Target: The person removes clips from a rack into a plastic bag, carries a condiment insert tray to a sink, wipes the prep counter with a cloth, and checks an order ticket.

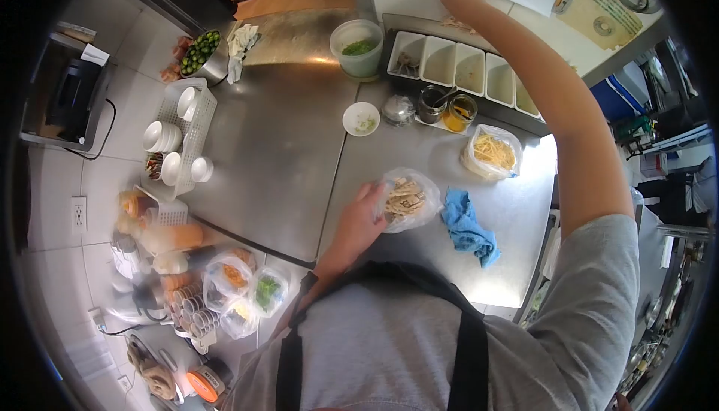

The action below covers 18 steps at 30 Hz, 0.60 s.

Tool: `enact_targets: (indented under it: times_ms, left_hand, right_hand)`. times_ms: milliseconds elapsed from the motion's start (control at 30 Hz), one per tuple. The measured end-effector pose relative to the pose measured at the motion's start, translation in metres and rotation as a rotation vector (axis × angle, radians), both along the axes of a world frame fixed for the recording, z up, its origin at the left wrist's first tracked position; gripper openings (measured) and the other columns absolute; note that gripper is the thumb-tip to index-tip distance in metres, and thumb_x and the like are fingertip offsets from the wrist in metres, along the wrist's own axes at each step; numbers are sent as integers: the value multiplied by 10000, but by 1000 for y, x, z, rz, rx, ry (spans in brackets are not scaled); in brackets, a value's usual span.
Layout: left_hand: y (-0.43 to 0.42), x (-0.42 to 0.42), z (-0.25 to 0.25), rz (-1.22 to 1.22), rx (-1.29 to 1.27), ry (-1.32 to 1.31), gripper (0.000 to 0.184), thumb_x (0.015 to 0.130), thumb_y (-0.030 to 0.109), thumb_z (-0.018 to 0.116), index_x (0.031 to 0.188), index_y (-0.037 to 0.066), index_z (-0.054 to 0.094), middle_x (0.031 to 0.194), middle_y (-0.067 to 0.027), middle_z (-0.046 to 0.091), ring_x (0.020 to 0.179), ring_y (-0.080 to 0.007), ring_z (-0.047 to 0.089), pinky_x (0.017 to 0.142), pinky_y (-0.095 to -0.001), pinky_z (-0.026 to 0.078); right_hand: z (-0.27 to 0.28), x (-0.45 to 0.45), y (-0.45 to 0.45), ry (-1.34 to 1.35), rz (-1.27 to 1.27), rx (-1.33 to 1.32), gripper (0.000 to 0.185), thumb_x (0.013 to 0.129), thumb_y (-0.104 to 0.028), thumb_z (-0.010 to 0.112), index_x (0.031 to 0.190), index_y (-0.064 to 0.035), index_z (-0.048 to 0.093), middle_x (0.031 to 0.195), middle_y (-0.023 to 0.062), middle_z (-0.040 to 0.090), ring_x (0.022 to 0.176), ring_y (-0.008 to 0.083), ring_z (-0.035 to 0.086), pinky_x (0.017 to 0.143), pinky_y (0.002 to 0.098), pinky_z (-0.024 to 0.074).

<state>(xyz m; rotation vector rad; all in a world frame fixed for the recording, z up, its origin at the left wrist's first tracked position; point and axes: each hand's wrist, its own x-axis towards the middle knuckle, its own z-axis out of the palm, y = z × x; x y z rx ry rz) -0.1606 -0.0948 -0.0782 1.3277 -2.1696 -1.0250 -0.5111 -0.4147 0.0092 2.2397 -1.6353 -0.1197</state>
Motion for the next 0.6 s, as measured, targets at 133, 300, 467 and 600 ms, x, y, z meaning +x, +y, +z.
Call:
enact_targets:
  times_ms: [133,300,467,600]
  left_hand:
    - [0,0,0,12,19,-43,608,709,20,618,1299,11,473,1309,-140,474,1029,-344,579,844,-410,505]
    - [-4,5,-5,49,-23,-18,633,700,24,634,1310,19,466,1324,-147,466,1049,-353,572,859,-399,501]
    - [-6,8,-7,62,75,104,641,673,38,657,1291,9,491,1300,-154,495,1078,-357,559,897,-389,487]
    - [-11,8,-13,65,-8,117,634,675,60,684,1281,-5,509,1205,-139,542,759,-227,573,706,-308,485]
  right_hand:
    - [32,7,-7,145,40,40,193,630,-100,738,788,-12,673,795,167,668,825,347,654,723,438,523]
    - [87,48,66,-201,-198,523,401,651,-196,757,1005,-23,681,925,114,697,793,233,677,699,335,531]
    - [7,79,221,-1347,113,987,235,791,-78,726,1019,-39,688,853,68,708,782,102,646,729,256,511]
    - [-105,138,312,-1219,84,556,212,816,-137,658,1018,-85,697,839,165,684,720,301,671,679,357,527]
